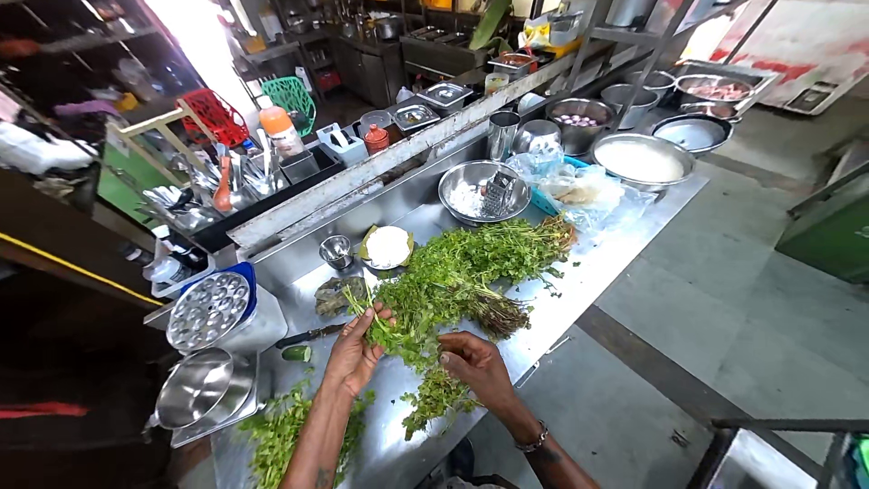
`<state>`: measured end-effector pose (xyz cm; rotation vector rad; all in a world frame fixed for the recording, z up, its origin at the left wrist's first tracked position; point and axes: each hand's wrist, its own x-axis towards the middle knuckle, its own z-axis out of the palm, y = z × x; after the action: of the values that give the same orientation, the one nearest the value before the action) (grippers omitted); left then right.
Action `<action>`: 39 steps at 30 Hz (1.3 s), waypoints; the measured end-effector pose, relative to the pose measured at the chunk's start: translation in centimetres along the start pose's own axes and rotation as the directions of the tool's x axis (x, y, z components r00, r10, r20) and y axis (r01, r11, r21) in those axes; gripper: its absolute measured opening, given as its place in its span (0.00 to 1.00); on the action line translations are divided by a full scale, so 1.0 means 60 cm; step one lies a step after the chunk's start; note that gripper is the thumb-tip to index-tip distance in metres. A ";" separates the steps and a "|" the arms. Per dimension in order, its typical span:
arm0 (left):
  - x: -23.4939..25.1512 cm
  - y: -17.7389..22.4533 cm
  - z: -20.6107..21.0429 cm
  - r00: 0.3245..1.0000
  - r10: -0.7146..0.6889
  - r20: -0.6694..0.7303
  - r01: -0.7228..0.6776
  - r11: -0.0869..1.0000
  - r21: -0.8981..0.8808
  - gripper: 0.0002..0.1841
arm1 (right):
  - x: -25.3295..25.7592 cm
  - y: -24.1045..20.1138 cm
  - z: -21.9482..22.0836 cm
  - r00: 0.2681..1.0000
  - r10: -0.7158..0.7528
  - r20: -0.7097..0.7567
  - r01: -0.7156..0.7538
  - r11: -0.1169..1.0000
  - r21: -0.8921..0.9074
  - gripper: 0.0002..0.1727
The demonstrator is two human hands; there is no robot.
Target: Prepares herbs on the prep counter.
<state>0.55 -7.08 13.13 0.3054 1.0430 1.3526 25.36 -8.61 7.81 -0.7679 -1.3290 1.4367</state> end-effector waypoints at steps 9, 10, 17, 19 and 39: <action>-0.007 -0.001 0.003 1.000 -0.011 0.000 0.011 0.999 0.037 0.15 | 0.020 -0.002 0.006 0.974 0.192 -0.118 -0.194 0.981 -0.006 0.22; -0.008 -0.002 0.002 1.000 -0.014 0.004 0.014 0.999 0.036 0.15 | 0.023 0.000 0.006 0.971 0.210 -0.113 -0.212 0.977 0.000 0.21; -0.011 -0.003 0.001 1.000 -0.018 -0.002 0.018 1.000 0.012 0.16 | 0.016 0.011 0.018 0.965 0.215 0.150 -0.175 0.955 -0.240 0.37; -0.009 -0.001 -0.001 1.000 -0.002 -0.024 0.003 1.000 0.015 0.15 | 0.007 0.028 0.020 0.980 0.137 0.148 -0.093 0.958 -0.270 0.21; -0.013 0.025 -0.023 0.985 0.132 0.113 -0.173 0.806 0.567 0.15 | -0.009 0.056 -0.060 1.000 0.011 0.003 -0.002 0.462 -0.887 0.14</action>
<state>-1.33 -7.90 13.79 0.9011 1.3822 1.1258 28.01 -7.57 3.78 -1.4339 -2.1112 0.6128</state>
